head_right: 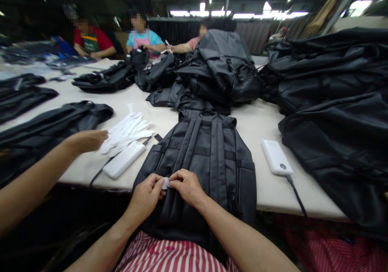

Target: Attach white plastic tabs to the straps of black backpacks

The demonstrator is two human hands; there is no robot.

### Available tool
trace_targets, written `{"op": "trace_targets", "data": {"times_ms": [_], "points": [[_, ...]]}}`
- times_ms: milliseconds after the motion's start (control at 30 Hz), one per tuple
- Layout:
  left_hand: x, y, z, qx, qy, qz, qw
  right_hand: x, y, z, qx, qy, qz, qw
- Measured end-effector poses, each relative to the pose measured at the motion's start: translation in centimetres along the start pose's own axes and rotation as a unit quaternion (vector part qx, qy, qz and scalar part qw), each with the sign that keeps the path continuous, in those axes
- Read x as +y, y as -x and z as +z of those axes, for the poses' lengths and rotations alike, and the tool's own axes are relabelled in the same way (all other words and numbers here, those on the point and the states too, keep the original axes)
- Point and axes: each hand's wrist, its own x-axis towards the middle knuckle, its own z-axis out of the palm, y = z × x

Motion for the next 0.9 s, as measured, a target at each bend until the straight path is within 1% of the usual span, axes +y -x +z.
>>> {"op": "trace_targets", "data": {"times_ms": [133, 200, 267, 400, 567, 667, 733, 833, 900], "points": [[1.2, 0.1, -0.2, -0.010, -0.115, 0.052, 0.992, 0.1, 0.0, 0.0, 0.003, 0.004, -0.010, 1.000], [1.8, 0.3, -0.1, -0.019, -0.159, 0.073, 0.984, 0.2, 0.0, 0.1, 0.009, -0.008, 0.008, 1.000], [2.0, 0.5, -0.1, -0.026, -0.175, 0.085, 0.981, 0.3, 0.0, 0.2, 0.015, -0.020, 0.029, 0.999], [1.9, 0.4, 0.0, -0.020, -0.163, 0.083, 0.983, 0.2, -0.1, 0.4, 0.018, -0.040, 0.037, 0.998], [1.5, -0.1, 0.0, -0.013, -0.151, 0.095, 0.984, 0.2, -0.1, 0.4, 0.010, -0.054, 0.042, 0.998], [1.5, -0.1, 0.1, -0.019, -0.142, 0.091, 0.986, 0.3, -0.2, 0.4, 0.008, -0.056, 0.038, 0.998], [1.6, 0.1, 0.2, -0.026, -0.136, 0.106, 0.985, 0.3, -0.2, 0.5, 0.014, -0.052, 0.039, 0.998], [1.7, 0.6, 0.1, -0.024, -0.095, 0.135, 0.986, 0.3, -0.1, 0.6, 0.036, -0.048, 0.047, 0.997], [1.6, 1.0, 0.1, -0.023, -0.050, 0.134, 0.990, 0.2, 0.0, 0.7, 0.047, -0.049, 0.048, 0.997]]}}
